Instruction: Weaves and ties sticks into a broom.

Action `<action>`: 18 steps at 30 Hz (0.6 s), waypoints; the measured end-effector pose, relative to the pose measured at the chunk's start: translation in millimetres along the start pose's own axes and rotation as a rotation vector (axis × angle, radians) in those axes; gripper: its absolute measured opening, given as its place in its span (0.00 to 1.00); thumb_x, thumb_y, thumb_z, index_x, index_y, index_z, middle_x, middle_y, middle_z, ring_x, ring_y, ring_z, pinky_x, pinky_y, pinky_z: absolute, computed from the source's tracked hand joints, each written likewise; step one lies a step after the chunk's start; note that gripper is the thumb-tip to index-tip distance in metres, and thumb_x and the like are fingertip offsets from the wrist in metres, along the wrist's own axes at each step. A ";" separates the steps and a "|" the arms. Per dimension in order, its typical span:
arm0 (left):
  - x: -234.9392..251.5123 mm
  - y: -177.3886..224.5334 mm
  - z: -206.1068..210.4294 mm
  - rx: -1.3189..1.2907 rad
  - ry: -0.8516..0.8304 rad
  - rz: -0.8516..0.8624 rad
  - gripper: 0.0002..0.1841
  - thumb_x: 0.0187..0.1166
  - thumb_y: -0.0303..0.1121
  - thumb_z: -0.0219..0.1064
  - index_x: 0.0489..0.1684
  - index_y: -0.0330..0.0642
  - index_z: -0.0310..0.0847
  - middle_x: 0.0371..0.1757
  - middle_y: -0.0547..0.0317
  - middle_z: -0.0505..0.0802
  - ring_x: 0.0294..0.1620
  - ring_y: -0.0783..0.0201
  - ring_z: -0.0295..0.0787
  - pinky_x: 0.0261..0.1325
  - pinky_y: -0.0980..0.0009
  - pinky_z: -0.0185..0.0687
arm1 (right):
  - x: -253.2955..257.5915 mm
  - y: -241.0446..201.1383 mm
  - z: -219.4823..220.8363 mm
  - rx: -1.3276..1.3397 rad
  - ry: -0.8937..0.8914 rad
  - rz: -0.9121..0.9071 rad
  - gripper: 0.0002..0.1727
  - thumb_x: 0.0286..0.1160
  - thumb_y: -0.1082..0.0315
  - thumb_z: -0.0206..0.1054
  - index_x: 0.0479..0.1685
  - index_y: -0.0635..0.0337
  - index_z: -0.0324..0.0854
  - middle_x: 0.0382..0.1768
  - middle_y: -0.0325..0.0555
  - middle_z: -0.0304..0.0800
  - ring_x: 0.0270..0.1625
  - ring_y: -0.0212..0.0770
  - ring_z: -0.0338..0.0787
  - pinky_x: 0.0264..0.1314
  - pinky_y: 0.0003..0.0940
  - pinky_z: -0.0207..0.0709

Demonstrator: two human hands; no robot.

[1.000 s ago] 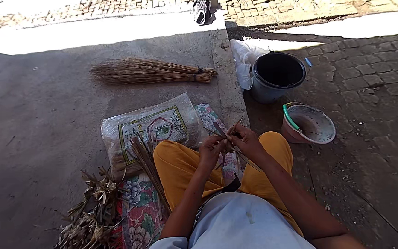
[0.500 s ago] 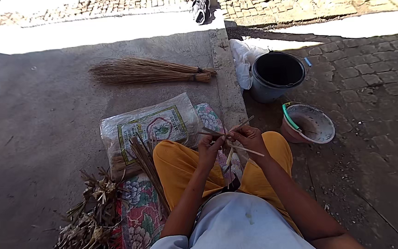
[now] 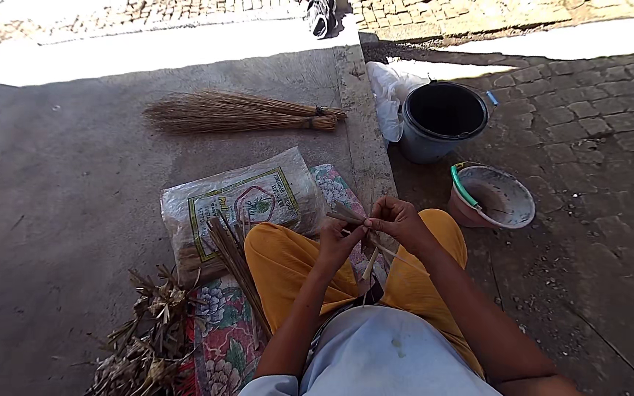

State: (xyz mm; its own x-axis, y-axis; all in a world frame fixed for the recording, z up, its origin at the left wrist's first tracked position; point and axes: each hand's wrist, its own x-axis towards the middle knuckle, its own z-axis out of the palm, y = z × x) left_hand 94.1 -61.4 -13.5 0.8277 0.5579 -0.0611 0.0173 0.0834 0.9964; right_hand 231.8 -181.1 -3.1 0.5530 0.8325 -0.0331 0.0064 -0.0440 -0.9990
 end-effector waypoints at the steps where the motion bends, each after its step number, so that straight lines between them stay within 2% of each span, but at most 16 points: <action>1: 0.1 -0.9 -0.4 -0.036 -0.002 -0.012 0.03 0.74 0.19 0.71 0.40 0.31 0.86 0.31 0.61 0.93 0.29 0.75 0.87 0.36 0.79 0.84 | 0.4 -1.1 -0.8 0.007 -0.006 0.019 0.14 0.62 0.80 0.78 0.40 0.60 0.78 0.27 0.38 0.85 0.30 0.29 0.84 0.40 0.25 0.82; 4: 1.9 -4.7 0.1 -0.143 0.055 -0.014 0.06 0.78 0.18 0.67 0.47 0.29 0.84 0.32 0.59 0.93 0.27 0.73 0.86 0.32 0.79 0.83 | 2.5 -1.7 -4.3 -0.026 -0.051 0.065 0.20 0.64 0.79 0.77 0.57 0.64 0.81 0.29 0.38 0.87 0.31 0.29 0.86 0.43 0.25 0.84; 7: 3.1 -5.9 2.9 -0.082 0.114 0.024 0.05 0.81 0.20 0.66 0.48 0.30 0.83 0.31 0.59 0.93 0.27 0.74 0.88 0.32 0.79 0.83 | 4.3 6.7 -7.0 -0.054 -0.138 0.080 0.20 0.68 0.76 0.76 0.60 0.65 0.84 0.29 0.35 0.87 0.31 0.25 0.85 0.44 0.22 0.82; 9: 3.1 -9.0 3.8 0.046 0.113 0.122 0.06 0.81 0.22 0.65 0.46 0.29 0.86 0.34 0.59 0.94 0.30 0.75 0.89 0.35 0.79 0.85 | 4.8 10.9 -4.3 -0.037 -0.147 0.098 0.17 0.69 0.77 0.75 0.58 0.67 0.86 0.34 0.37 0.91 0.35 0.24 0.87 0.47 0.21 0.83; 11: 3.3 -14.7 3.5 0.169 0.095 0.244 0.07 0.81 0.23 0.66 0.45 0.30 0.90 0.42 0.54 0.94 0.32 0.76 0.88 0.37 0.80 0.86 | 4.7 11.0 0.3 -0.012 -0.121 0.118 0.13 0.71 0.78 0.73 0.54 0.68 0.87 0.37 0.38 0.93 0.38 0.24 0.89 0.51 0.22 0.84; 13: 4.9 -18.3 1.7 0.203 0.066 0.309 0.09 0.81 0.23 0.66 0.49 0.30 0.91 0.51 0.46 0.87 0.35 0.74 0.86 0.37 0.81 0.85 | 5.0 12.0 3.5 0.024 -0.101 0.135 0.07 0.72 0.79 0.71 0.46 0.67 0.88 0.36 0.37 0.93 0.38 0.24 0.89 0.50 0.22 0.84; 15: 6.3 -17.2 -2.2 0.167 0.057 0.293 0.10 0.81 0.23 0.65 0.51 0.29 0.91 0.54 0.45 0.84 0.36 0.73 0.86 0.36 0.80 0.87 | 5.3 14.4 3.8 0.050 -0.112 0.129 0.05 0.73 0.78 0.71 0.43 0.66 0.89 0.33 0.34 0.93 0.36 0.23 0.88 0.47 0.21 0.83; 18: 5.1 -14.3 -10.2 -0.008 0.028 0.175 0.11 0.85 0.23 0.59 0.52 0.29 0.88 0.52 0.52 0.84 0.34 0.72 0.88 0.35 0.76 0.90 | 5.0 13.8 2.1 0.114 -0.134 0.123 0.04 0.73 0.78 0.70 0.42 0.63 0.88 0.31 0.33 0.91 0.33 0.24 0.87 0.44 0.21 0.82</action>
State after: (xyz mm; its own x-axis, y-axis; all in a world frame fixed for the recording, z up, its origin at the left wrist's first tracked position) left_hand 92.3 -51.4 -28.7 0.8015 0.5876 0.1111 -0.1299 -0.0102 0.9915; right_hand 232.9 -176.4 -17.1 0.4283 0.8909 -0.1511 -0.1530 -0.0933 -0.9838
